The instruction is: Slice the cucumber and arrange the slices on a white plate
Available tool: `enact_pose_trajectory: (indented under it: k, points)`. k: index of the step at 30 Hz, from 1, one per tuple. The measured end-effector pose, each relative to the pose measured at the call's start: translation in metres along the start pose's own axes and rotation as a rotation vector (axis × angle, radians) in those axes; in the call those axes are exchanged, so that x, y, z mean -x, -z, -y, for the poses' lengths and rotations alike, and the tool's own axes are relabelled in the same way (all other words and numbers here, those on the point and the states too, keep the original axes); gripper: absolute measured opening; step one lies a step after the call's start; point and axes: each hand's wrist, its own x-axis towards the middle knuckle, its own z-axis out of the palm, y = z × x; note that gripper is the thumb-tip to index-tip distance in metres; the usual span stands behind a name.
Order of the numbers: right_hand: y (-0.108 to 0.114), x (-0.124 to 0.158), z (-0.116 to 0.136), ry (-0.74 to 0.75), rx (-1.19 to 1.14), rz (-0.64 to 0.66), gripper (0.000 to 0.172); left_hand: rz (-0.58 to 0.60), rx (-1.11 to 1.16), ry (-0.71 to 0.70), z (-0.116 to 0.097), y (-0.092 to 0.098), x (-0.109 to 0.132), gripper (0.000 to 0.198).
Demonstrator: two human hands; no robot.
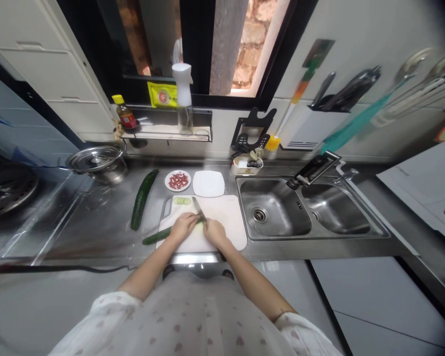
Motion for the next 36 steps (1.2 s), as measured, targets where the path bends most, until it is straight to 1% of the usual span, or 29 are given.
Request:
enact_pose_trajectory:
  k: [4, 8, 13, 17, 20, 26, 31, 36]
  points:
    - [0.001, -0.002, 0.003, 0.005, -0.007, -0.010, 0.031, -0.003, 0.000, -0.004, 0.002, -0.002, 0.001, 0.024]
    - [-0.001, 0.002, 0.001, 0.010, -0.002, -0.006, 0.033, -0.019, 0.003, -0.003, 0.001, -0.004, 0.002, 0.024]
    - [-0.005, 0.019, -0.008, -0.013, 0.027, 0.045, 0.033, -0.019, -0.003, -0.002, -0.002, -0.002, 0.002, 0.024]
    - [-0.004, 0.034, -0.015, -0.025, 0.041, 0.091, 0.030, -0.020, 0.000, 0.002, -0.003, -0.001, 0.002, 0.024]
    - [-0.003, 0.039, -0.017, -0.028, 0.040, 0.104, 0.029, -0.015, -0.001, 0.006, -0.004, 0.000, 0.001, 0.024]
    - [-0.001, 0.032, -0.016, -0.034, 0.032, 0.106, 0.030, -0.006, -0.003, 0.004, -0.004, 0.000, 0.000, 0.023]
    - [0.002, 0.021, -0.009, -0.008, 0.041, 0.081, 0.031, -0.003, 0.004, 0.002, -0.003, 0.000, 0.000, 0.024]
    - [0.005, 0.014, -0.003, -0.016, 0.019, 0.072, 0.032, -0.003, 0.006, 0.014, -0.004, 0.001, 0.000, 0.024]
